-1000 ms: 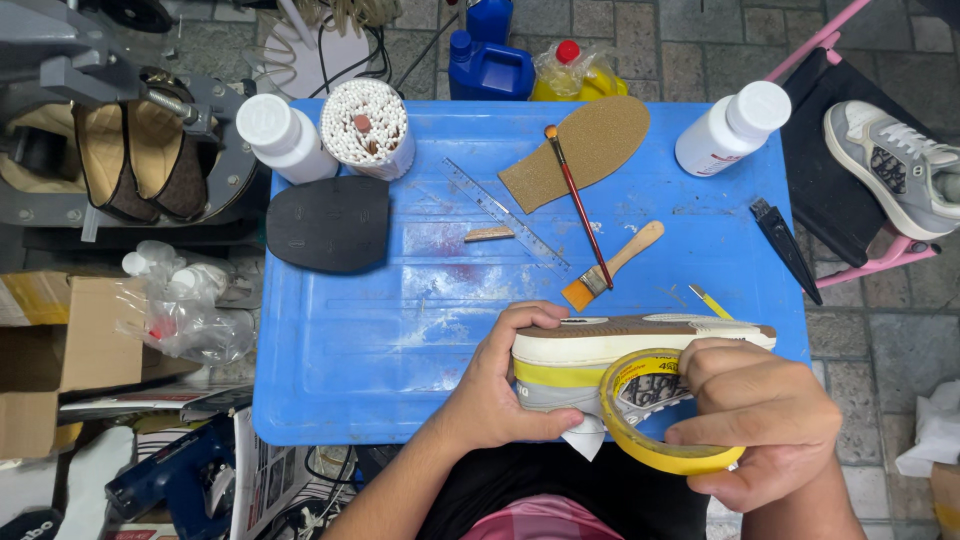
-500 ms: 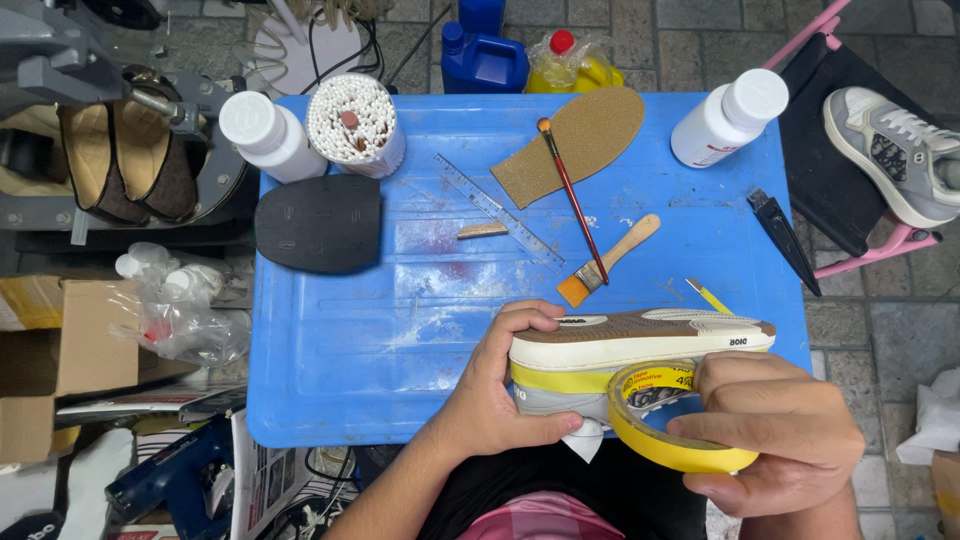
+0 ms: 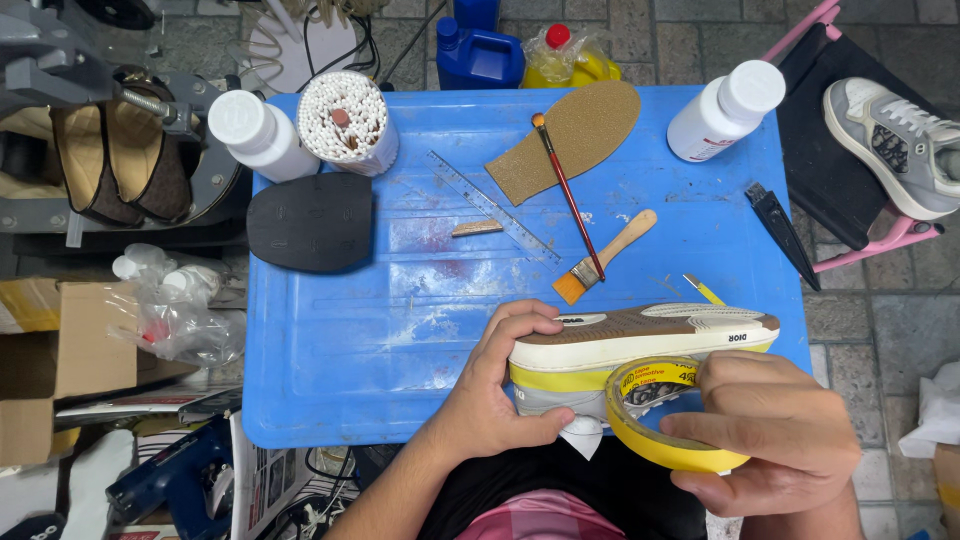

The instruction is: The person applies yellow masking tape to the sole and midsole of a sneaker. They carefully wrap the tape around the edges and smooth it down to cover specific areas.

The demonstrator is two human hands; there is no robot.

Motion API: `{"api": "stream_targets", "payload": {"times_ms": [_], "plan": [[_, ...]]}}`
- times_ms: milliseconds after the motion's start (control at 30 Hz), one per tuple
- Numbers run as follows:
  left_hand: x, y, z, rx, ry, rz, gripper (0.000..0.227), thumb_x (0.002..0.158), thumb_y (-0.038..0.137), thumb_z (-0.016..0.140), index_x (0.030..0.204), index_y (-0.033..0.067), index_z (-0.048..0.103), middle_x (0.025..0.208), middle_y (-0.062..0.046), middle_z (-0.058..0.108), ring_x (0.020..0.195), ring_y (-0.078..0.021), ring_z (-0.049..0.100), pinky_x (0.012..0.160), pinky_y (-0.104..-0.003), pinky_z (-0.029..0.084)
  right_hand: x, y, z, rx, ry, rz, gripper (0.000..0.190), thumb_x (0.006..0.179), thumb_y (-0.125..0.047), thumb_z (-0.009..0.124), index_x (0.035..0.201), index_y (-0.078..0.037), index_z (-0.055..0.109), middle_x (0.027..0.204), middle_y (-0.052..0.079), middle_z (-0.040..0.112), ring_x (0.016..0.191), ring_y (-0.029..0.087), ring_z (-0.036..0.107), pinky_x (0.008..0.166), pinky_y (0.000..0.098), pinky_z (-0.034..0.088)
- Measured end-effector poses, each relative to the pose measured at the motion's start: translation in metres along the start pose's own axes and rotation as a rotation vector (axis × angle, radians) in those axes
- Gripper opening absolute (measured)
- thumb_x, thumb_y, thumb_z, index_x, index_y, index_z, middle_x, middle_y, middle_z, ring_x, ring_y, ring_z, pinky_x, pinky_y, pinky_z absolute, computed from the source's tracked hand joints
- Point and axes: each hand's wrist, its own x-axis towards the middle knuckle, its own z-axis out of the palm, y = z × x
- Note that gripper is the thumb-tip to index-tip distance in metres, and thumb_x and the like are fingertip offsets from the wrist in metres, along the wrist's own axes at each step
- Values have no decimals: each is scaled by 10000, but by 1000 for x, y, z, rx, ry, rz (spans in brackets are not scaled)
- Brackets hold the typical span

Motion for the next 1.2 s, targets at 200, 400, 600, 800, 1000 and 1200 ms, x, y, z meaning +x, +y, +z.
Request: {"api": "stream_targets", "payload": {"times_ms": [200,400,600,800,1000,1200], "plan": [[0,4,0,-46,-2,-44,752,783,243,864,1441,140,515,1492,-153,472,1409,-286,536,1186,-420,468,1,-2,1,-17,14,25,311,724,-205,838,882,37,724,601,40,541,547,181,516,514,341,374],[0,5,4,-144,42,-31,638,858,225,783,1421,90,515,1456,-144,471,1400,-269,508,1196,-406,432,-1,-2,2,-34,6,37,317,717,-203,841,879,44,725,607,52,565,535,177,515,507,342,360],[3,-5,14,-98,163,-61,458,886,149,721,1290,70,521,1356,-134,531,1308,-236,538,1150,-387,440,-6,3,11,-29,22,56,305,708,-208,845,861,32,734,598,50,543,532,179,508,505,346,352],[3,-18,19,-165,237,-88,421,882,93,661,1269,44,503,1324,-145,565,1258,-228,565,1134,-372,438,-7,11,13,-11,-7,92,331,718,-277,859,860,-2,742,624,52,556,580,187,541,536,334,383],[3,-14,17,-49,244,-26,416,840,47,659,1235,33,530,1284,-156,574,1243,-256,584,1126,-374,443,-11,30,6,194,-78,118,477,770,-487,837,875,-29,754,706,48,652,756,222,638,738,355,503],[10,2,19,91,289,-54,390,805,73,642,1182,29,554,1183,-150,608,1159,-267,645,1048,-372,510,-24,49,9,426,-11,108,519,784,-546,835,845,-37,756,717,38,665,788,234,671,934,464,555]]}}
